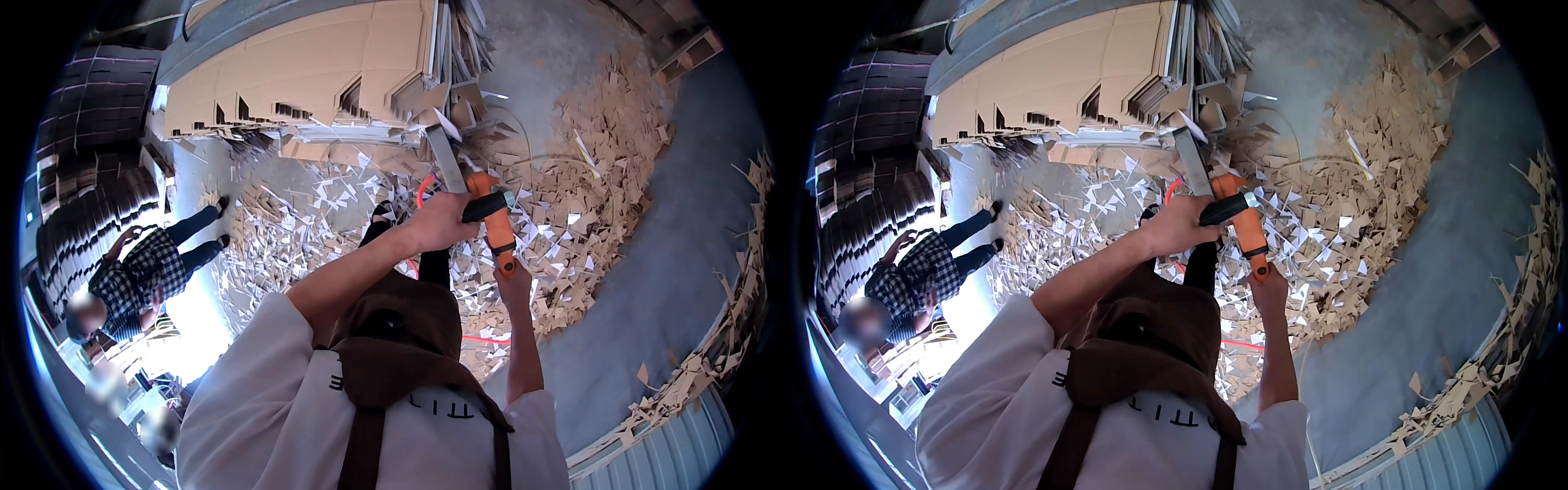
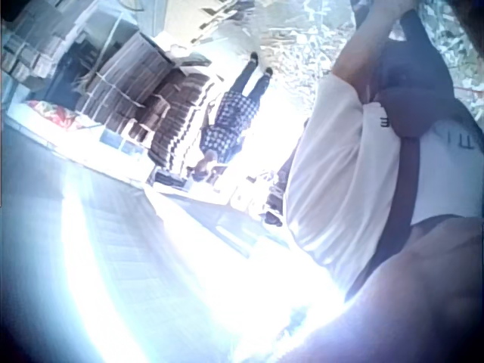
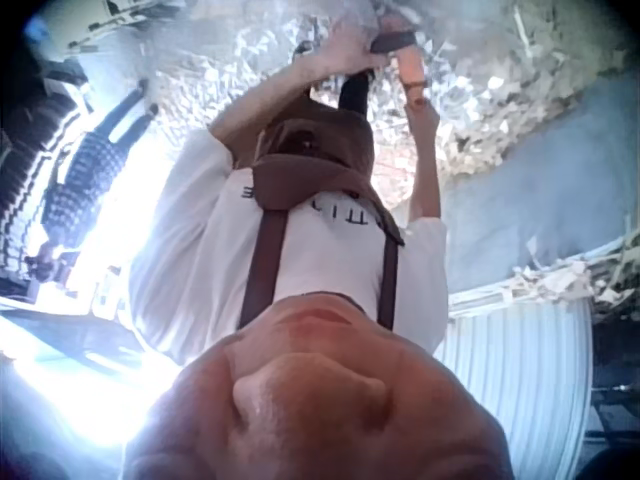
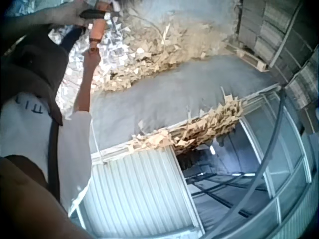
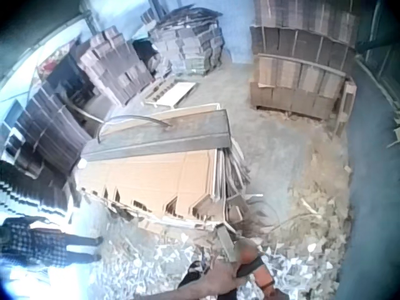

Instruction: The person uses an orange reciprocating saw to cut a large stack of flat cardboard sheets into smaller pieces. The person holds the saw with both hands and guides it through the material, creating a pile of cut fragments on the floor. Other workers are visible in the background moving materials.

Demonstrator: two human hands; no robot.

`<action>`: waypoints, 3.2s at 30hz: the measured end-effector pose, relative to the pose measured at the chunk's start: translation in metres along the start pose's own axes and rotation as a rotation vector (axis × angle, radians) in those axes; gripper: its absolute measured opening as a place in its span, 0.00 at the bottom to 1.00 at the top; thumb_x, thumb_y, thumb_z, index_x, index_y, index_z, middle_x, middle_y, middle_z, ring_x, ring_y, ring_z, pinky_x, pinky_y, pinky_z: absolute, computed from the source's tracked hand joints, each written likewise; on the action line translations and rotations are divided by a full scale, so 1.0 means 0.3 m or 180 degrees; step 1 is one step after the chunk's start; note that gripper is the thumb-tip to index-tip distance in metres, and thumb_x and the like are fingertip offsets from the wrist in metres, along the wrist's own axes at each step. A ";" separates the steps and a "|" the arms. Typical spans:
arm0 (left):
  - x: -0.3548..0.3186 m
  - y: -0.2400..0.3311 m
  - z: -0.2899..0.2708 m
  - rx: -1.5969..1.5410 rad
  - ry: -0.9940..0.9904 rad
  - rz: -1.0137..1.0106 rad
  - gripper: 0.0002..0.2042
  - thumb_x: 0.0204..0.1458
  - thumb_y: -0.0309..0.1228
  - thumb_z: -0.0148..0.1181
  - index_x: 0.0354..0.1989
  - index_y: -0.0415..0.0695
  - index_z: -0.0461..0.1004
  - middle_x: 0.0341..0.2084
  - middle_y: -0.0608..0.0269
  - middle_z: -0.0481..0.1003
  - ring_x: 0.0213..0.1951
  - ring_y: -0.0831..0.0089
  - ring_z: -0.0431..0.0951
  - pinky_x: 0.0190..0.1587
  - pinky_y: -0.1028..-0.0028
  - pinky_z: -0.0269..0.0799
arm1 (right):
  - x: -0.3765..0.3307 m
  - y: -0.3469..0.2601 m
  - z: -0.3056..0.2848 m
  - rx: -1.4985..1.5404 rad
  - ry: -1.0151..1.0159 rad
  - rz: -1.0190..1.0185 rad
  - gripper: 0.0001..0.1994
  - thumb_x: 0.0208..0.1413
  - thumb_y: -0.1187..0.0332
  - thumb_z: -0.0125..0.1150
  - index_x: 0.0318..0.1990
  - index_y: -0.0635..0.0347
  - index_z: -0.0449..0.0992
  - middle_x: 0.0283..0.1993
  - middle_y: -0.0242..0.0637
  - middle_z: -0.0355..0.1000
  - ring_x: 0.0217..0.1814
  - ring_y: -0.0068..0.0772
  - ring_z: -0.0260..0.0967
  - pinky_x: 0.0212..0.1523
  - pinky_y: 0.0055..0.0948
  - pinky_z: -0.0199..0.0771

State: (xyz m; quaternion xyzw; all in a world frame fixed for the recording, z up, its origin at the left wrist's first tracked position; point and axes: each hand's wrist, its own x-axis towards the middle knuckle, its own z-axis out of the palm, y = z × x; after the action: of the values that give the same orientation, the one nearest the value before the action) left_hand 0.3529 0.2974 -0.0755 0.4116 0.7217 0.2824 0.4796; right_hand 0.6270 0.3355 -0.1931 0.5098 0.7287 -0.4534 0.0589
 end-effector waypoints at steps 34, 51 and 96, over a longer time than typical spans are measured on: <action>0.193 -0.229 -0.007 -0.0276 -0.0377 -0.0357 0.14 0.44 0.31 0.62 0.38 0.39 0.76 0.21 0.62 0.74 0.25 0.79 0.73 0.30 0.76 0.70 | 0.151 0.072 0.194 -0.0330 0.0202 0.0188 0.15 0.41 0.61 0.64 0.33 0.62 0.74 0.29 0.49 0.74 0.32 0.55 0.72 0.34 0.46 0.72; -0.603 -0.525 -0.087 -0.0225 -0.0799 0.0428 0.20 0.43 0.44 0.66 0.29 0.36 0.73 0.18 0.55 0.74 0.25 0.67 0.78 0.30 0.69 0.72 | -0.612 -0.084 0.597 -0.0388 0.0045 0.0248 0.14 0.41 0.61 0.59 0.29 0.63 0.71 0.27 0.55 0.72 0.34 0.60 0.72 0.34 0.49 0.70; -1.327 -1.092 -1.406 0.0887 -0.0891 0.0391 0.14 0.48 0.35 0.61 0.34 0.35 0.71 0.18 0.56 0.71 0.23 0.71 0.70 0.31 0.71 0.68 | -0.764 -1.402 2.024 0.1173 0.1323 0.0415 0.12 0.41 0.66 0.64 0.32 0.61 0.72 0.23 0.49 0.72 0.29 0.55 0.72 0.29 0.45 0.71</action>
State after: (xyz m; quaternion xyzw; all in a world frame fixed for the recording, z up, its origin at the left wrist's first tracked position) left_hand -0.0629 -0.2166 0.0051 0.5524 0.6537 0.1487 0.4955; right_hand 0.1719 -0.2893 -0.1679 0.6398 0.5961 -0.4593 -0.1564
